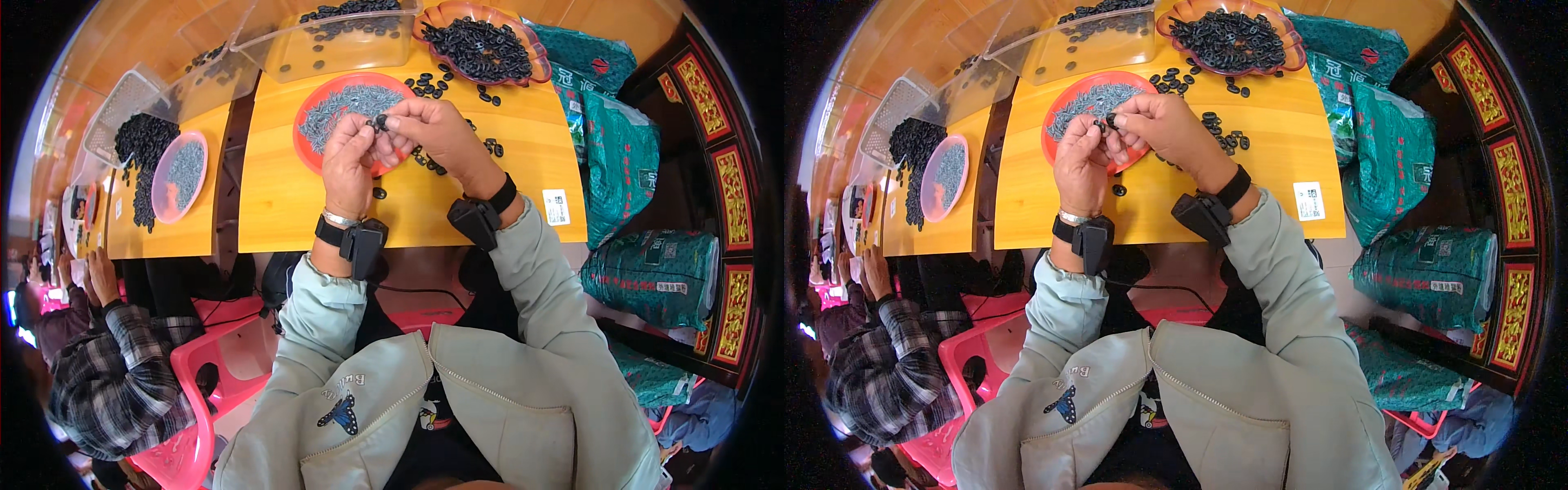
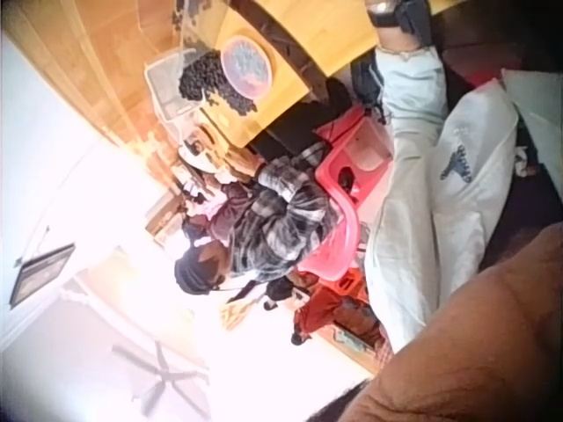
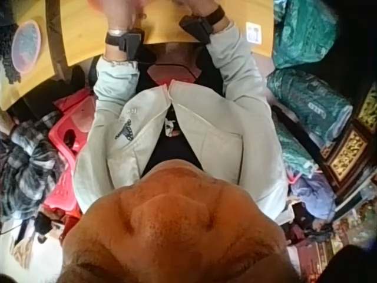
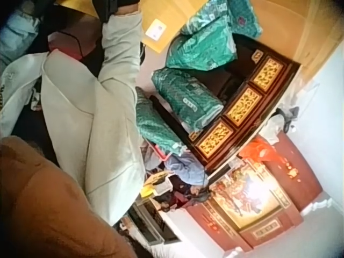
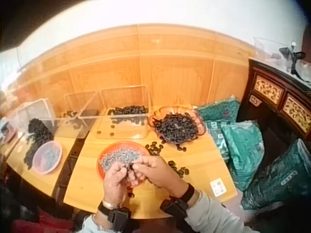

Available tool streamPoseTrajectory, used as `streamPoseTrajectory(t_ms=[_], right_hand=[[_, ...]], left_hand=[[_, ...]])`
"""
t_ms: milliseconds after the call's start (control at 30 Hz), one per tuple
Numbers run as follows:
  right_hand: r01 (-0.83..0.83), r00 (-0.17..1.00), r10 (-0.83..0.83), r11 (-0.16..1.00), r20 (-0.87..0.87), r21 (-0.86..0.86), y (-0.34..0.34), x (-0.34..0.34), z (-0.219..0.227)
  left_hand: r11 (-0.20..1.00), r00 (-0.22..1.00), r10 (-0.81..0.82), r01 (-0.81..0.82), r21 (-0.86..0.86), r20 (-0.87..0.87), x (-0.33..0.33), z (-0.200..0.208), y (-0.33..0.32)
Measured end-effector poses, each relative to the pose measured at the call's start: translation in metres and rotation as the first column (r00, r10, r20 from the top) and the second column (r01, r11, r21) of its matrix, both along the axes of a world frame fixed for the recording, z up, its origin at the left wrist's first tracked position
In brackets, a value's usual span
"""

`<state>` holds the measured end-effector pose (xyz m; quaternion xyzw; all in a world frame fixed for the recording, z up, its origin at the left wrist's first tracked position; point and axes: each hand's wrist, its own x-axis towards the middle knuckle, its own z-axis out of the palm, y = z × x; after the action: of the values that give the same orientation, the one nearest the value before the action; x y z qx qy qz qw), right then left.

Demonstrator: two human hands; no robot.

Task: The person sorts small black components by hand, moving them from a large pile on a table into smaller groups or containers.

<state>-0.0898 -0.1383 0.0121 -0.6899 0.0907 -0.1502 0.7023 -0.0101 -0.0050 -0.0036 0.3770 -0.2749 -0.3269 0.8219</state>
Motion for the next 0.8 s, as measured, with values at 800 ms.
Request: streamPoseTrajectory(t_ms=[800], right_hand=[[-0.104, 0.994, 0.084, 0.856, 0.063, 0.506, -0.009, -0.003, -0.002]], left_hand=[[0.938, 0.961, 0.128, -0.197, 0.286, 0.244, -0.006, 0.005, -0.001]])
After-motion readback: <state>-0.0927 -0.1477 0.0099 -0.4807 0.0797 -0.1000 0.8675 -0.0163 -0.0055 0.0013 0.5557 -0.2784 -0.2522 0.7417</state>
